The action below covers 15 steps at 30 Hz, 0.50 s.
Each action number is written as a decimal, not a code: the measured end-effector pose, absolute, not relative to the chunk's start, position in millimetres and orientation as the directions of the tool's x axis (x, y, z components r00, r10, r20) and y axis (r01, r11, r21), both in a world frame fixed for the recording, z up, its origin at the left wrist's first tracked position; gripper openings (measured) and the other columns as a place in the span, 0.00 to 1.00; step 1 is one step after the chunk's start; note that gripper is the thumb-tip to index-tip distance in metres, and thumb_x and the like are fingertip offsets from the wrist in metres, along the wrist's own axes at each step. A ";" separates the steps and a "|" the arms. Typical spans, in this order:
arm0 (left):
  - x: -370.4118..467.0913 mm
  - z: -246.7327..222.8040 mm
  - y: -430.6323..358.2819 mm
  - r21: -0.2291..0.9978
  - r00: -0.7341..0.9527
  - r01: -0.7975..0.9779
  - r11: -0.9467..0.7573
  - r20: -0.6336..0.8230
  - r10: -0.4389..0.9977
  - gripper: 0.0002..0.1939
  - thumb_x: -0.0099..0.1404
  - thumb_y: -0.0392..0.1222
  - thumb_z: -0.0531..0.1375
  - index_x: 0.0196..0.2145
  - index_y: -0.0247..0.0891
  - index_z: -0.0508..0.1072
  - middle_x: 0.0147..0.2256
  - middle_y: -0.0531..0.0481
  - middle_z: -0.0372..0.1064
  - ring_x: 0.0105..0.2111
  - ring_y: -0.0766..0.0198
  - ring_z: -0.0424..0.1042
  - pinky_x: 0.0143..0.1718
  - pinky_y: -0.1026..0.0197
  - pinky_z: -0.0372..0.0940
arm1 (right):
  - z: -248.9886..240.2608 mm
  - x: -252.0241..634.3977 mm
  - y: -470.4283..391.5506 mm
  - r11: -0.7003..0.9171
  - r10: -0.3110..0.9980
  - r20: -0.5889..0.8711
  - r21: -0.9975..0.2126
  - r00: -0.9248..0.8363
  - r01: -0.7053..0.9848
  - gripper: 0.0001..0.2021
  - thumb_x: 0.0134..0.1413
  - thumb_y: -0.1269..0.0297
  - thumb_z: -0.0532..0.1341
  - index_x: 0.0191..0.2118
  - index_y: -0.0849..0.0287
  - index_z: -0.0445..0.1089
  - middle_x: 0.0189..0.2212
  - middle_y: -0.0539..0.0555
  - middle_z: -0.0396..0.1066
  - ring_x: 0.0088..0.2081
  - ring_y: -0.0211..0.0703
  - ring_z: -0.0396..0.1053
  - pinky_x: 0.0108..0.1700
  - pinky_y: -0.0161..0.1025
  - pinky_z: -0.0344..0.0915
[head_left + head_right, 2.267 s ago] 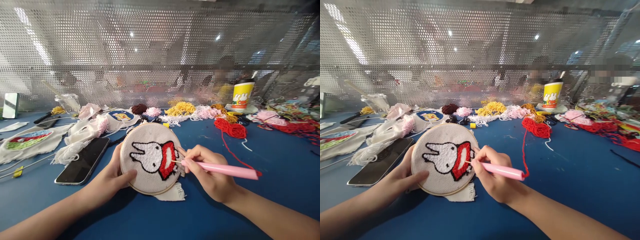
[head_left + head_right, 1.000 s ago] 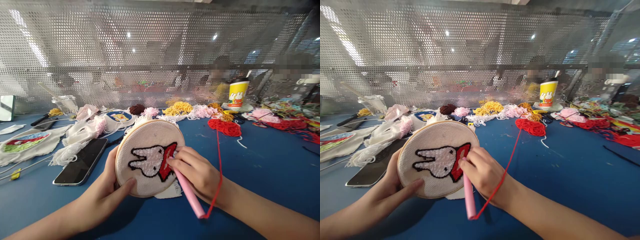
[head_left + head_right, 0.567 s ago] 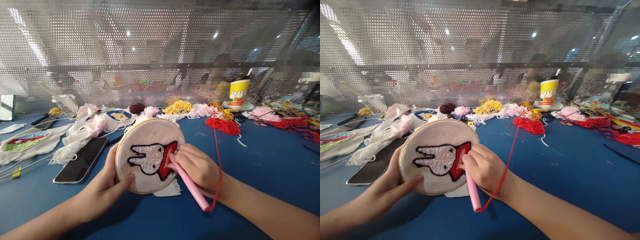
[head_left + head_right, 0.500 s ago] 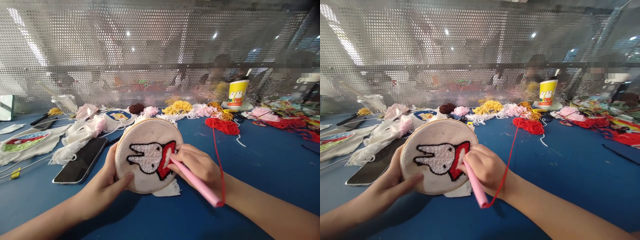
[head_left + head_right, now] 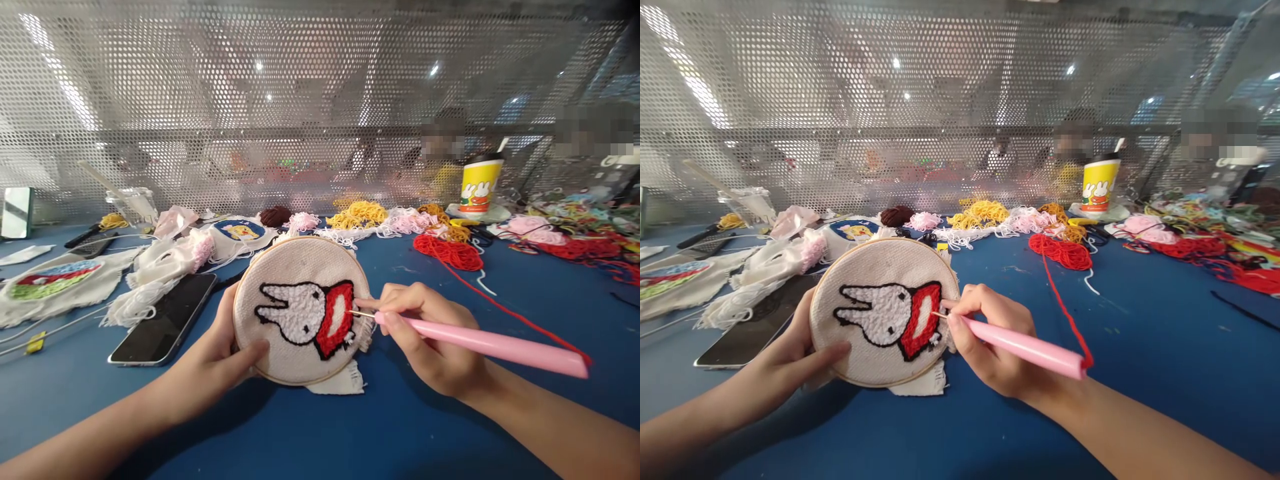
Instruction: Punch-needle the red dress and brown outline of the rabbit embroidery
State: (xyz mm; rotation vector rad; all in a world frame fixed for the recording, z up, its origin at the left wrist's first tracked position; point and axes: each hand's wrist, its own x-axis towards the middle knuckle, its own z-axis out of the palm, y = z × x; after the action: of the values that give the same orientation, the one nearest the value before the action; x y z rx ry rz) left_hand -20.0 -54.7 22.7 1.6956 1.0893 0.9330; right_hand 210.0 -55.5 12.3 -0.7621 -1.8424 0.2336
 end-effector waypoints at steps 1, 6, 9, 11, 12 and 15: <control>-20.3 22.8 -54.4 0.936 0.341 0.272 -0.224 0.124 0.932 0.31 0.58 0.41 0.52 0.55 0.45 0.39 0.53 0.50 0.50 0.53 0.56 0.50 0.52 0.55 0.52 | 11.5 210.1 -55.2 0.772 0.612 0.763 -0.521 -0.207 0.365 0.03 0.48 0.72 0.52 0.27 0.59 0.58 0.17 0.45 0.53 0.21 0.32 0.56 0.29 0.37 0.62; -22.7 23.2 -53.8 0.916 0.359 0.314 -0.250 0.129 0.924 0.31 0.59 0.41 0.51 0.55 0.45 0.37 0.54 0.49 0.48 0.54 0.56 0.49 0.52 0.54 0.52 | 12.1 209.4 -55.9 0.765 0.583 0.781 -0.436 -0.223 0.475 0.03 0.48 0.73 0.53 0.27 0.59 0.58 0.18 0.46 0.57 0.22 0.32 0.59 0.24 0.32 0.59; -25.8 22.2 -52.7 0.908 0.404 0.317 -0.274 0.132 0.905 0.31 0.60 0.41 0.50 0.55 0.47 0.35 0.55 0.50 0.46 0.54 0.56 0.49 0.50 0.56 0.55 | 12.4 208.1 -54.6 0.773 0.515 0.821 -0.321 -0.245 0.548 0.03 0.48 0.73 0.54 0.28 0.60 0.58 0.20 0.48 0.60 0.22 0.32 0.60 0.24 0.32 0.59; -28.0 21.2 -51.8 0.899 0.428 0.318 -0.301 0.147 0.892 0.31 0.60 0.40 0.50 0.55 0.48 0.35 0.55 0.50 0.45 0.54 0.56 0.49 0.49 0.56 0.57 | 12.1 206.4 -52.4 0.788 0.455 0.845 -0.234 -0.281 0.570 0.04 0.47 0.75 0.54 0.28 0.60 0.59 0.20 0.49 0.62 0.24 0.33 0.61 0.25 0.32 0.60; -28.9 20.7 -51.4 0.892 0.435 0.321 -0.320 0.161 0.886 0.31 0.60 0.40 0.50 0.55 0.48 0.35 0.56 0.51 0.45 0.54 0.55 0.48 0.49 0.56 0.57 | 12.0 205.4 -51.3 0.798 0.416 0.857 -0.183 -0.305 0.574 0.05 0.46 0.77 0.54 0.28 0.60 0.59 0.20 0.50 0.62 0.24 0.34 0.62 0.26 0.33 0.61; -30.2 19.7 -50.9 0.866 0.446 0.339 -0.369 0.198 0.873 0.31 0.59 0.39 0.51 0.55 0.48 0.36 0.56 0.51 0.44 0.55 0.55 0.47 0.51 0.55 0.55 | 12.6 202.0 -49.7 0.826 0.285 0.876 -0.018 -0.389 0.564 0.07 0.42 0.81 0.55 0.27 0.62 0.59 0.20 0.52 0.64 0.26 0.37 0.63 0.28 0.36 0.63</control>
State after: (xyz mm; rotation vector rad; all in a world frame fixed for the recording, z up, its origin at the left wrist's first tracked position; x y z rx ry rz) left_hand -30.2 -50.9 19.7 1.9145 1.0194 0.8639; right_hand 202.0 -49.7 12.6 -0.6285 -1.9957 -0.3469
